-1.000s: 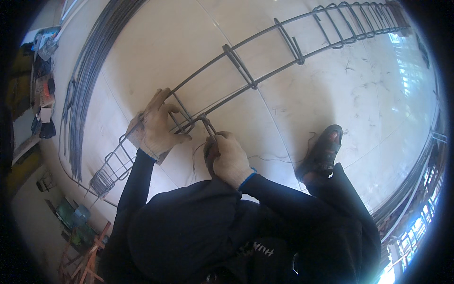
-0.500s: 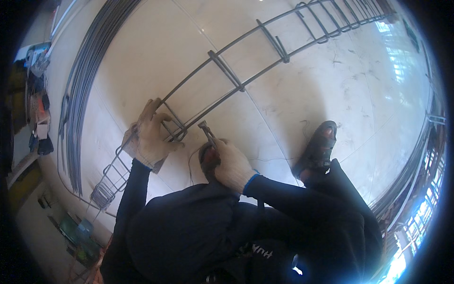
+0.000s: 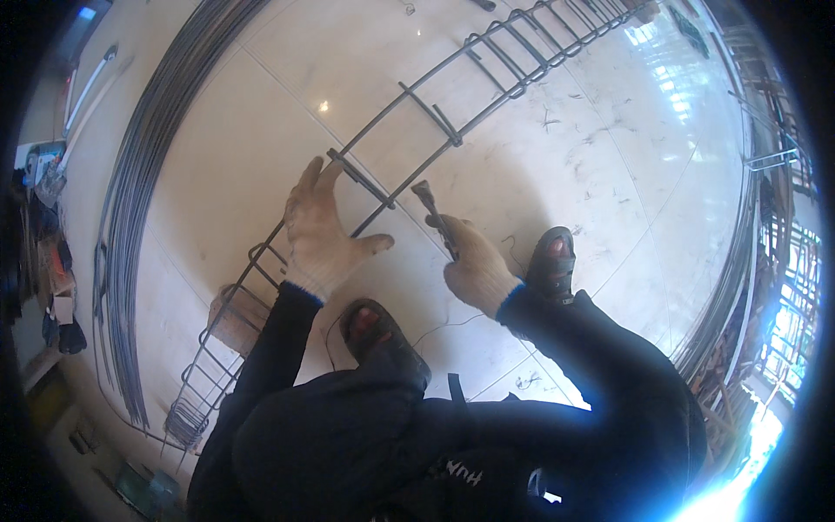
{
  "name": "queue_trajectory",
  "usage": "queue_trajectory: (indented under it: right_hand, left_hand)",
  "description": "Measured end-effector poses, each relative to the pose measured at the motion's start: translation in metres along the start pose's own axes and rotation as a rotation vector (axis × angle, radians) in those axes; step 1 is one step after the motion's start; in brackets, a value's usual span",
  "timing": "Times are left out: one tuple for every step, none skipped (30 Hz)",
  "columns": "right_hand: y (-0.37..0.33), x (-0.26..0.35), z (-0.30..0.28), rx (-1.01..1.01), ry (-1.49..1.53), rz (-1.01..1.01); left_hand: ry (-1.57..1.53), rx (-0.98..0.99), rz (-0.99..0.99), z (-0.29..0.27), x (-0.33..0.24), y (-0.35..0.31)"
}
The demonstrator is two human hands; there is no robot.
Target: The person uses pliers to bend and secure metal rods into a ladder-like rack structure on the floor. They repeatedly adjust the rods and tighten connections along the length of the rack.
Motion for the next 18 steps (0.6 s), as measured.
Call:
queue_trajectory:
  right_hand:
    - [0.004, -0.001, 0.002, 0.012, 0.0, -0.013]
    - [0.01, -0.003, 0.005, 0.024, 0.0, -0.028]
    - [0.014, -0.005, 0.005, 0.038, 0.0, -0.043]
    - [0.014, -0.006, 0.005, 0.069, -0.002, -0.003]
    - [0.011, -0.006, 0.004, 0.053, -0.045, -0.007]
    - [0.007, -0.005, 0.004, 0.038, -0.087, -0.011]
    - [0.003, -0.005, 0.005, 0.028, -0.128, -0.01]
    - [0.003, -0.005, 0.006, 0.049, -0.092, -0.005]
    - [0.007, -0.005, 0.005, 0.071, -0.055, 0.0]
    - [0.011, -0.005, 0.003, 0.088, -0.02, 0.004]
    - [0.015, -0.003, 0.003, 0.089, -0.047, -0.021]
    - [0.021, -0.001, 0.004, 0.089, -0.075, -0.045]
    - [0.026, -0.001, 0.003, 0.082, -0.101, -0.064]
    - [0.03, -0.003, 0.002, 0.111, -0.112, -0.08]
    - [0.034, -0.007, 0.002, 0.139, -0.122, -0.095]
    - [0.038, -0.005, 0.001, 0.166, -0.131, -0.115]
    - [0.04, -0.006, -0.004, 0.163, -0.111, -0.055]
    - [0.04, -0.005, -0.009, 0.16, -0.089, 0.005]
  left_hand:
    - [0.043, 0.019, -0.01, 0.005, -0.001, 0.008]
    - [0.086, 0.037, -0.021, 0.01, -0.001, 0.014]
    - [0.13, 0.054, -0.033, 0.013, -0.001, 0.019]
    - [0.13, 0.061, -0.033, 0.016, 0.0, 0.022]
    - [0.131, 0.068, -0.033, 0.018, 0.001, 0.025]
    - [0.131, 0.074, -0.034, 0.019, 0.002, 0.028]
    - [0.148, 0.057, -0.025, 0.02, 0.002, 0.027]
    - [0.164, 0.041, -0.015, 0.021, 0.002, 0.025]
    - [0.181, 0.025, -0.005, 0.021, 0.002, 0.024]
    - [0.162, 0.018, -0.005, 0.02, 0.002, 0.025]
    - [0.144, 0.011, -0.005, 0.019, 0.003, 0.026]
    - [0.126, 0.005, -0.004, 0.017, 0.003, 0.027]
    - [0.107, -0.001, 0.002, 0.017, 0.003, 0.029]
    - [0.088, -0.007, 0.01, 0.016, 0.002, 0.03]
    - [0.07, -0.012, 0.017, 0.016, 0.0, 0.031]
    - [0.084, -0.024, 0.018, 0.017, 0.001, 0.031]
    - [0.097, -0.035, 0.02, 0.019, 0.003, 0.03]
    - [0.11, -0.046, 0.023, 0.02, 0.005, 0.029]
Point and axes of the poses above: each hand's wrist, its own y-axis towards the middle knuckle, its own z-axis out of the palm, x = y × z, the point moved 4 cm from there along y, towards the middle knuckle, and after that the axes turned 5 degrees about z, right-handed, at the moved point
